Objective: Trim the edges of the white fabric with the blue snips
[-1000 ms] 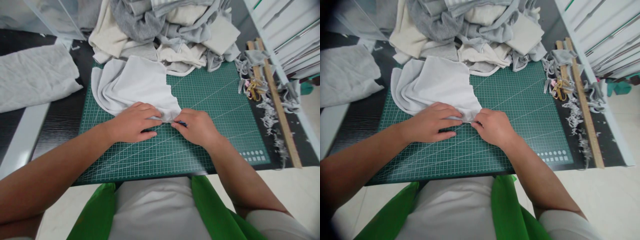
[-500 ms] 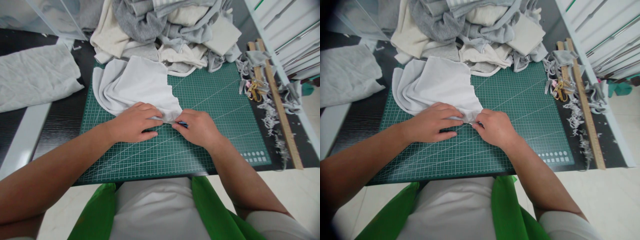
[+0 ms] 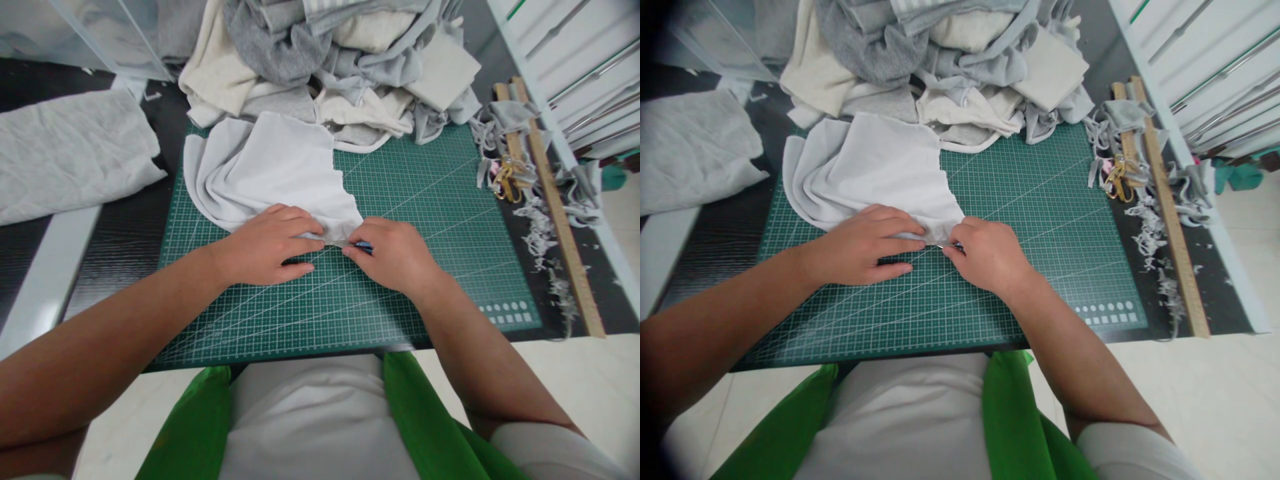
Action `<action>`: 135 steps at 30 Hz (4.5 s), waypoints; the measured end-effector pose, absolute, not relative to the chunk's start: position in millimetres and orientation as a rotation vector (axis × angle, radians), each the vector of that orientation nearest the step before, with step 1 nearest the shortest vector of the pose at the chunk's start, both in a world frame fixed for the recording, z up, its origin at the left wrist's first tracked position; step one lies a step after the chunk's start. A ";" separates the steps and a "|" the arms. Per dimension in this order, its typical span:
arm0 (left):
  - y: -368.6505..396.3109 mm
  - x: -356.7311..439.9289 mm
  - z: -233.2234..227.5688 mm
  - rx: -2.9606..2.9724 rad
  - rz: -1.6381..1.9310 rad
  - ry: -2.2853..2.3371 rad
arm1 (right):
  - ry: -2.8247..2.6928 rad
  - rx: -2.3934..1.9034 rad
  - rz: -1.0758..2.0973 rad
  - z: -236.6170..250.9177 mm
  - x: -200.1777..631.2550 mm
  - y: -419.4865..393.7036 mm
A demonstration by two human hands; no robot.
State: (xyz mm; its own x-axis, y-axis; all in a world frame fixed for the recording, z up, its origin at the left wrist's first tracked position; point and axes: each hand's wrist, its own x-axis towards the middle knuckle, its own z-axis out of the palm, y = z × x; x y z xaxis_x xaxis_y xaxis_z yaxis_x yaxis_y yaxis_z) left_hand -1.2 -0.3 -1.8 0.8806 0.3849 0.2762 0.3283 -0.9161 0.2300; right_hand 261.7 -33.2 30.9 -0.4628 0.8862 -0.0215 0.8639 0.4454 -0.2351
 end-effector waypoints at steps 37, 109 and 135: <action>0.2 -0.2 -0.3 2.870 0.464 0.567 | -2.560 -1.560 0.327 27.8 257.2 -33.0; 2.0 0.0 -1.4 2.846 0.551 0.537 | -2.544 -1.550 0.330 24.7 251.3 -36.4; 1.8 -0.3 -0.1 2.826 0.535 0.541 | -2.521 -1.586 0.316 26.1 247.7 -38.0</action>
